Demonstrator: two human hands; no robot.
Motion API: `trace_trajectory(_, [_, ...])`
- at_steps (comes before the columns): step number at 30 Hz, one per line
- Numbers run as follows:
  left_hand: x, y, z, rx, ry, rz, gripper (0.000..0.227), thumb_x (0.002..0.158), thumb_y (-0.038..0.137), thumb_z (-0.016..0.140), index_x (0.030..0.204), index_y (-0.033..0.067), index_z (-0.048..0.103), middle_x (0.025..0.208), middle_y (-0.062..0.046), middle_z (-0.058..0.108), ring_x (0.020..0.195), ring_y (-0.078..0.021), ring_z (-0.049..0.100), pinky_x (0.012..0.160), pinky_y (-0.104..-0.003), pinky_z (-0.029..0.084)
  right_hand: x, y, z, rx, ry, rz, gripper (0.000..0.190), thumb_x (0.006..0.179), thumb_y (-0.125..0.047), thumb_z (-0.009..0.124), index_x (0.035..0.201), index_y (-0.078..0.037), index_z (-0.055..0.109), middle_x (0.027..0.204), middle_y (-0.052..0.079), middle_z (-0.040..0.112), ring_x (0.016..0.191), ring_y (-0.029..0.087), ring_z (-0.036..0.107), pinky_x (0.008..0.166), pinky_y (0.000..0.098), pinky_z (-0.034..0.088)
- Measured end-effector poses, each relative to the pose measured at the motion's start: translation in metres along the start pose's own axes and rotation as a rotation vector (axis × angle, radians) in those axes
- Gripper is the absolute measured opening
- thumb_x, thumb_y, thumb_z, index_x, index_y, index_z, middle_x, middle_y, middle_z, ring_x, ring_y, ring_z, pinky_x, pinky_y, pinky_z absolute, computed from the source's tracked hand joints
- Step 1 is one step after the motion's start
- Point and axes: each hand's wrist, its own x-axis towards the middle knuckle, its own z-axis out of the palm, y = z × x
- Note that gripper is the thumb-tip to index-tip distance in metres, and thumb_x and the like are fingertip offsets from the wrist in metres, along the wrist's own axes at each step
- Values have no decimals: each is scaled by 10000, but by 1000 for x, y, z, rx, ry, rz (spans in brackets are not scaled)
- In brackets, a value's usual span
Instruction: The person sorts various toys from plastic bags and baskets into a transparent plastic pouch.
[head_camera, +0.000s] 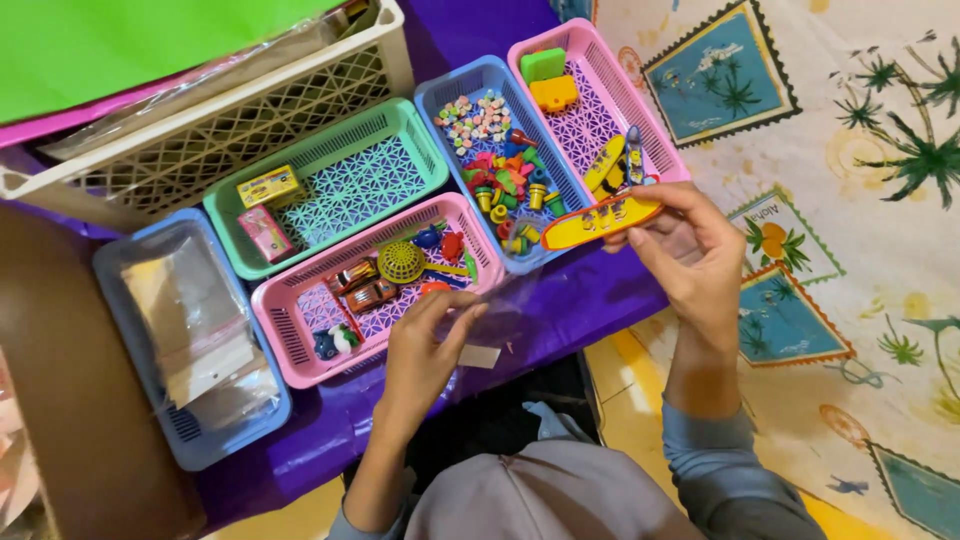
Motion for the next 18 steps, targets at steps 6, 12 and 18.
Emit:
trace_trajectory(6, [-15,1,-18,178,127,239,73,885,146,789,950,133,760,846,-51,758,813,-280,732,747,-371,572,-4,-22,23,-162,-126,-96,202,903,89,723,1097,134,690,943,195,623,695,225,722,672,322,627])
trace_trajectory(12, [-28,-5,-33,231,179,324,105,879,145,783,980,144,755,870,-41,754,825,-275,724,753,-374,568,-5,-30,27,-253,-195,-136,107,883,59,758,988,80,751,795,170,671,546,204,702,558,298,609])
trace_trajectory(18, [-36,-6,-44,208,219,309,78,882,128,777,953,127,746,858,-53,751,798,-291,720,724,-384,567,-6,-28,25,-296,-149,-189,69,960,8,739,1000,63,750,759,162,637,567,197,651,625,326,565])
